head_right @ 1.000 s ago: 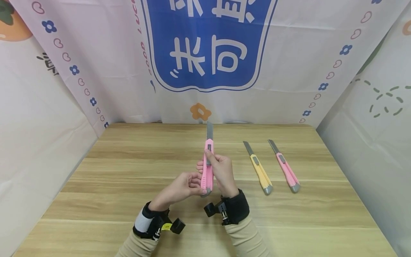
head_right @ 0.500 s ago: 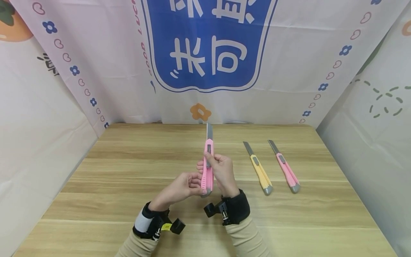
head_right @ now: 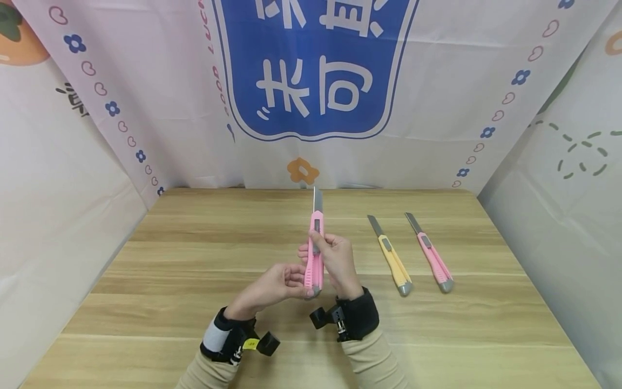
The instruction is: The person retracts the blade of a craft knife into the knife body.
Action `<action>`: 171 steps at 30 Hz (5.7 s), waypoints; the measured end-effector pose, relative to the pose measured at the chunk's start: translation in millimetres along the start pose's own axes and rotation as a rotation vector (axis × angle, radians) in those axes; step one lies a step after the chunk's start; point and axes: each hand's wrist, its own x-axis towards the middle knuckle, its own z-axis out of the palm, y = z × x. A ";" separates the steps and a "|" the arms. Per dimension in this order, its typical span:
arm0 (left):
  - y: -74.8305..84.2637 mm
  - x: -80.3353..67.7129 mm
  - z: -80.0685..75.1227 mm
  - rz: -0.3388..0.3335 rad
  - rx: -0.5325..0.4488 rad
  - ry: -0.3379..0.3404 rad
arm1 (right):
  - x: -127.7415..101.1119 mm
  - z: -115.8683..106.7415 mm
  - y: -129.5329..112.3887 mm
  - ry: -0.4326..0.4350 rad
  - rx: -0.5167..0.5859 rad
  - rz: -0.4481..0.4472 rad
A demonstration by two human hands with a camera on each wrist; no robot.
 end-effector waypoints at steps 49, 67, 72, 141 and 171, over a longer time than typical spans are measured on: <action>1.8 -3.2 -0.1 0.019 -0.015 0.046 | -0.8 6.4 1.1 0.061 -0.022 0.096; 3.5 -2.8 1.2 0.006 -0.010 0.033 | -1.0 5.3 2.8 0.049 -0.032 0.027; 2.6 -3.7 0.5 0.005 -0.021 0.024 | -1.6 4.8 1.7 0.029 -0.035 0.036; 4.9 -4.4 -0.5 -0.017 -0.102 0.039 | -1.8 -0.2 -2.9 -0.075 -0.024 0.057; 3.5 -1.5 1.9 -0.025 -0.144 0.108 | -3.8 6.0 -2.5 0.014 0.008 0.099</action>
